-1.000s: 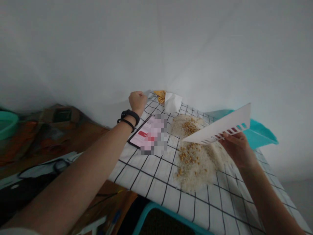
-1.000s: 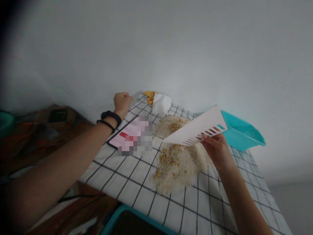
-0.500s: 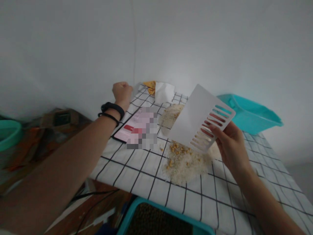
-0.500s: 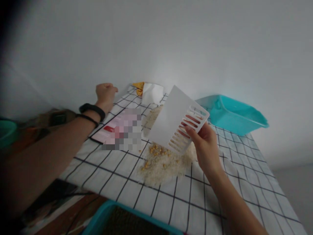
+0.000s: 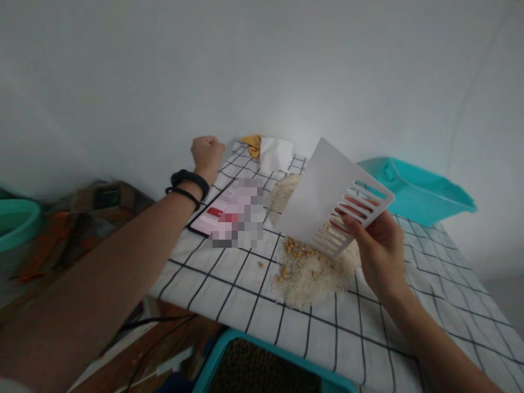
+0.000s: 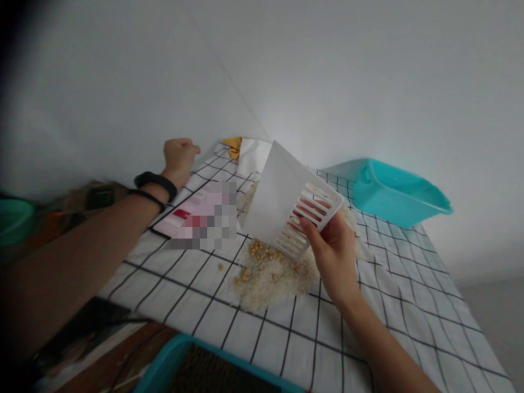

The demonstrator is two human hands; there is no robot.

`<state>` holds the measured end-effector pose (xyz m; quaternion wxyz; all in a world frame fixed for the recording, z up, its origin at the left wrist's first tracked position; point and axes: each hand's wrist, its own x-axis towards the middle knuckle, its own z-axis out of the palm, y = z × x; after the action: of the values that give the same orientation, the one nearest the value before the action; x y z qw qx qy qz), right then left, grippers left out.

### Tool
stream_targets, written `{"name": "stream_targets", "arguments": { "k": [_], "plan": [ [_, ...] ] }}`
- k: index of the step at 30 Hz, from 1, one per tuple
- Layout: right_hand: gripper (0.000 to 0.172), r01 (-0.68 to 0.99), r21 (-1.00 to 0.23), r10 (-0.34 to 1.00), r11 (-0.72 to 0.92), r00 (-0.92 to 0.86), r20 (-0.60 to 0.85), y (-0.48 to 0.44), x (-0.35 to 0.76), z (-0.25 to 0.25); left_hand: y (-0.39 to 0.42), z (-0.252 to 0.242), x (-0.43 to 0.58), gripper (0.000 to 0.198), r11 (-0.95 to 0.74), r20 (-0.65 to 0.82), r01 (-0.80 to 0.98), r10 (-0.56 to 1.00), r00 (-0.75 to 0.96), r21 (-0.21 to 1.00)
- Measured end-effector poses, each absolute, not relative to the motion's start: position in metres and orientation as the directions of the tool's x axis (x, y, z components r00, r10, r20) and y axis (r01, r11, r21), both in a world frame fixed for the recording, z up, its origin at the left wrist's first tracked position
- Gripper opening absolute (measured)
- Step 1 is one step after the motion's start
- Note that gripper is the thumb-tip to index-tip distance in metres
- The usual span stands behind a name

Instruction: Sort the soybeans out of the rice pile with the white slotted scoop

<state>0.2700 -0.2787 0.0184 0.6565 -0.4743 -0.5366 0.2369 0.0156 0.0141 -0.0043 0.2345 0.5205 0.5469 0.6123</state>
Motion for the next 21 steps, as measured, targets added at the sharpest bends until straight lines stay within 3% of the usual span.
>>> {"name": "stream_targets", "arguments": {
  "k": [7,17,21],
  "plan": [
    [0.027,0.146,-0.887,0.842,0.438,0.28,0.462,-0.2836,0.2691,0.0142,0.0072,-0.0014,0.0181,0.038,-0.326,0.411,0.287,0.853,-0.323,0.901],
    [0.025,0.066,-0.857,0.852,0.511,0.094,0.515,-0.2859,0.2632,0.0173,0.0131,-0.0039,0.0197,0.038,-0.335,0.415,0.28,0.856,-0.309,0.9],
    [0.023,0.008,-0.865,0.857,0.501,0.134,0.498,-0.283,0.2623,0.0203,0.0118,-0.0025,0.0205,0.035,-0.33,0.411,0.282,0.857,-0.309,0.901]
  ]
}}
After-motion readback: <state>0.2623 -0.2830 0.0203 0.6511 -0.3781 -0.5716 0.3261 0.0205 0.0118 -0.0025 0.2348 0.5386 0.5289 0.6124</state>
